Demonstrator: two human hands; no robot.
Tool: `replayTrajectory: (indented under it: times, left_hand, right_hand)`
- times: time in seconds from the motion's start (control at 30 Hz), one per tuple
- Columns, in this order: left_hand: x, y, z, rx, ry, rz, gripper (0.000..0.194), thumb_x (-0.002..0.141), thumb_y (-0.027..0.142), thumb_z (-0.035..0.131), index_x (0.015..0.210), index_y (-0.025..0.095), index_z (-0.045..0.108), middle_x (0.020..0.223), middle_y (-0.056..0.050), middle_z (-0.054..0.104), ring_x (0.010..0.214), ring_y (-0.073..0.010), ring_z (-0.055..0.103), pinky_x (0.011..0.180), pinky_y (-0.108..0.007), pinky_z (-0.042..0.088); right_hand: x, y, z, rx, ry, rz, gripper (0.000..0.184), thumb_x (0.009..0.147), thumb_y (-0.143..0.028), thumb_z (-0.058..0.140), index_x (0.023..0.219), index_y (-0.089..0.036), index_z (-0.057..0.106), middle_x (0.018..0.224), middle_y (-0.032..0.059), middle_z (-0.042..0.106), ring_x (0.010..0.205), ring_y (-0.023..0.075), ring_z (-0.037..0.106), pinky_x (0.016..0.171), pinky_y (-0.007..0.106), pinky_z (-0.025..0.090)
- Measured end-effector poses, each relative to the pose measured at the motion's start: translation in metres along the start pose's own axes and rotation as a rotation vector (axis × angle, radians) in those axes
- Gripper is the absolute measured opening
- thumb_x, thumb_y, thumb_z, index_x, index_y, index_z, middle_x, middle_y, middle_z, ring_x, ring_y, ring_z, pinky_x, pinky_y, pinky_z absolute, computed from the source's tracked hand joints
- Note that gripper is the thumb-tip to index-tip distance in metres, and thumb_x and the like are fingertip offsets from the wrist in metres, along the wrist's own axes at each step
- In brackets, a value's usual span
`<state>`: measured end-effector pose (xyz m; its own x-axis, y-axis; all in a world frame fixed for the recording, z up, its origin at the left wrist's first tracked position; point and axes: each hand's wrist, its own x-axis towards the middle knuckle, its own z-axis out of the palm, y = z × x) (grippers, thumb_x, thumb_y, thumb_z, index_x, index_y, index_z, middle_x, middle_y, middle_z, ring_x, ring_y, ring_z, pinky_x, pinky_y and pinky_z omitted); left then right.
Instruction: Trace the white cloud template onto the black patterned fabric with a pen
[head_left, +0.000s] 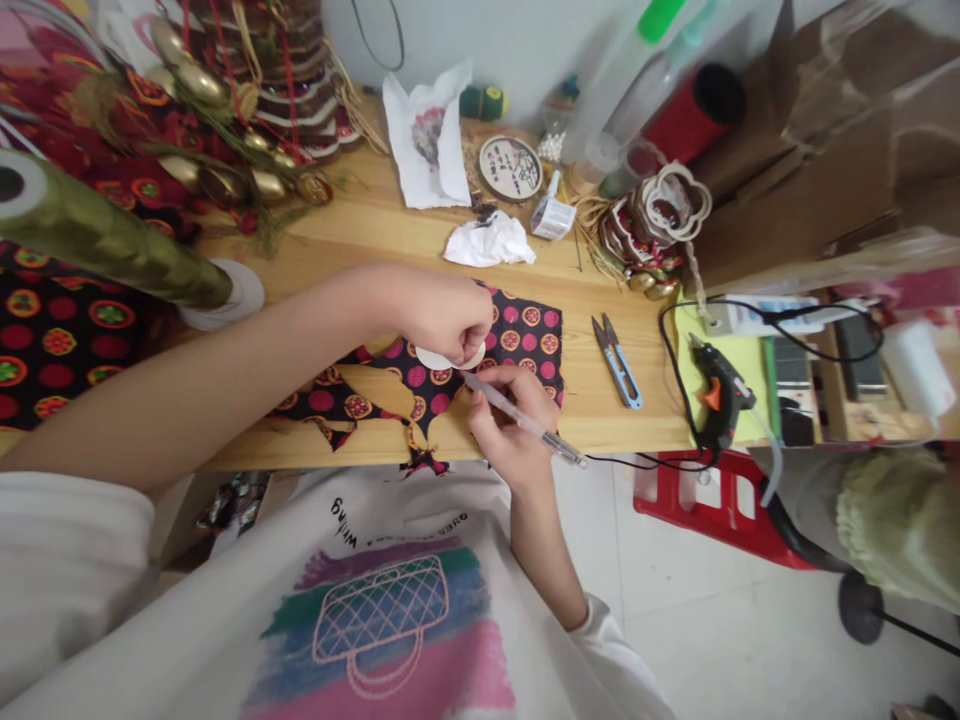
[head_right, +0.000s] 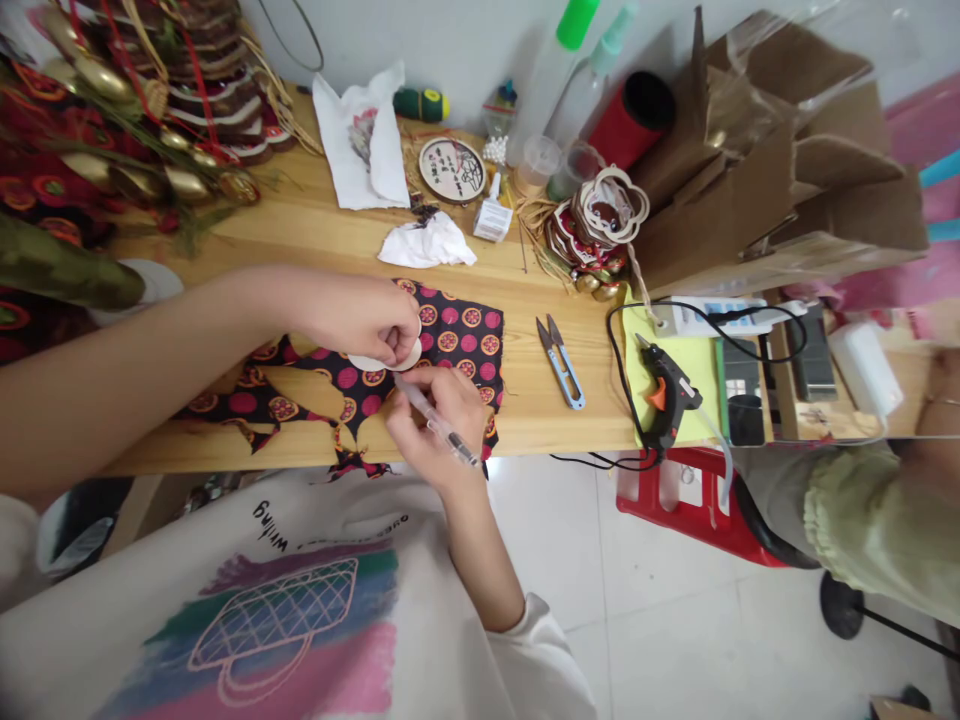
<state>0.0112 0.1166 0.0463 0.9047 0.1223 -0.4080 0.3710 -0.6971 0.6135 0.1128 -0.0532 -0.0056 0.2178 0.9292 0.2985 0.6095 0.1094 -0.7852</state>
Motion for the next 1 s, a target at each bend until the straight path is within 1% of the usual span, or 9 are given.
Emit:
replayTrajectory:
  times: [0.1, 0.2, 0.33, 0.43, 0.6, 0.7, 0.8, 1.0]
  left_hand:
    - [0.0001, -0.0002, 0.0000, -0.012, -0.026, 0.001, 0.024, 0.067, 0.003, 0.053, 0.066, 0.019, 0.071, 0.055, 0.005, 0.065, 0.052, -0.0083, 0.053, 0.052, -0.018, 0.034]
    - [0.0014, -0.0026, 0.0004, -0.027, -0.040, 0.000, 0.023, 0.067, 0.003, 0.054, 0.066, 0.018, 0.072, 0.057, 0.004, 0.066, 0.054, -0.0090, 0.052, 0.054, -0.019, 0.034]
    - [0.0027, -0.0038, -0.0002, -0.027, -0.056, -0.035, 0.021, 0.068, 0.004, 0.056, 0.070, 0.016, 0.073, 0.059, 0.003, 0.067, 0.056, -0.0084, 0.051, 0.056, -0.019, 0.032]
    - [0.0025, -0.0030, -0.0008, -0.040, -0.058, -0.037, 0.023, 0.068, 0.004, 0.056, 0.073, 0.016, 0.075, 0.060, 0.004, 0.068, 0.057, -0.0077, 0.053, 0.055, -0.017, 0.032]
    - [0.0014, -0.0031, -0.0013, -0.021, -0.060, -0.051, 0.021, 0.069, 0.002, 0.058, 0.070, 0.016, 0.074, 0.062, 0.004, 0.068, 0.055, -0.0062, 0.052, 0.051, -0.015, 0.031]
    - [0.0017, -0.0043, -0.0010, -0.030, -0.067, -0.033, 0.021, 0.070, 0.001, 0.058, 0.071, 0.015, 0.074, 0.062, 0.004, 0.068, 0.055, -0.0059, 0.052, 0.051, -0.015, 0.031]
    - [0.0027, -0.0053, -0.0003, -0.042, -0.069, -0.030, 0.023, 0.070, 0.001, 0.058, 0.073, 0.015, 0.075, 0.062, 0.004, 0.068, 0.055, -0.0058, 0.052, 0.050, -0.015, 0.030]
    - [0.0030, -0.0060, 0.0006, -0.063, -0.068, -0.009, 0.025, 0.068, 0.000, 0.056, 0.070, 0.016, 0.075, 0.060, 0.005, 0.067, 0.054, -0.0062, 0.051, 0.051, -0.016, 0.030]
  right_hand:
    - [0.0018, -0.0022, -0.0002, -0.023, -0.005, -0.017, 0.007, 0.081, -0.022, 0.057, 0.087, -0.023, 0.061, 0.072, -0.0006, 0.067, 0.068, 0.0165, 0.062, 0.066, 0.031, 0.052]
    - [0.0016, -0.0022, 0.0002, -0.035, 0.005, -0.031, 0.007, 0.082, -0.022, 0.057, 0.087, -0.022, 0.061, 0.075, 0.0000, 0.068, 0.068, 0.0159, 0.062, 0.066, 0.031, 0.051]
    - [-0.0004, -0.0009, 0.0006, -0.029, 0.037, 0.012, 0.007, 0.082, -0.023, 0.056, 0.087, -0.022, 0.060, 0.077, 0.0003, 0.069, 0.072, 0.0168, 0.064, 0.068, 0.032, 0.052]
    - [-0.0008, -0.0010, 0.0001, -0.039, 0.035, 0.029, 0.007, 0.082, -0.024, 0.055, 0.088, -0.023, 0.060, 0.077, 0.0002, 0.069, 0.071, 0.0168, 0.064, 0.068, 0.032, 0.052]
    - [0.0019, -0.0018, -0.0009, -0.061, 0.027, -0.080, 0.007, 0.083, -0.022, 0.056, 0.087, -0.023, 0.061, 0.072, -0.0014, 0.067, 0.064, 0.0150, 0.061, 0.066, 0.031, 0.052]
    - [0.0034, -0.0017, -0.0012, -0.075, 0.009, -0.137, 0.008, 0.084, -0.023, 0.057, 0.089, -0.023, 0.062, 0.077, 0.0001, 0.070, 0.068, 0.0157, 0.063, 0.068, 0.031, 0.052]
    - [0.0042, -0.0018, -0.0014, -0.070, -0.019, -0.152, 0.009, 0.084, -0.021, 0.058, 0.091, -0.022, 0.063, 0.081, 0.0012, 0.071, 0.072, 0.0161, 0.064, 0.069, 0.031, 0.052]
    - [0.0042, -0.0022, -0.0010, -0.091, -0.010, -0.157, 0.007, 0.083, -0.020, 0.058, 0.089, -0.022, 0.062, 0.079, 0.0006, 0.070, 0.070, 0.0157, 0.063, 0.066, 0.030, 0.050]
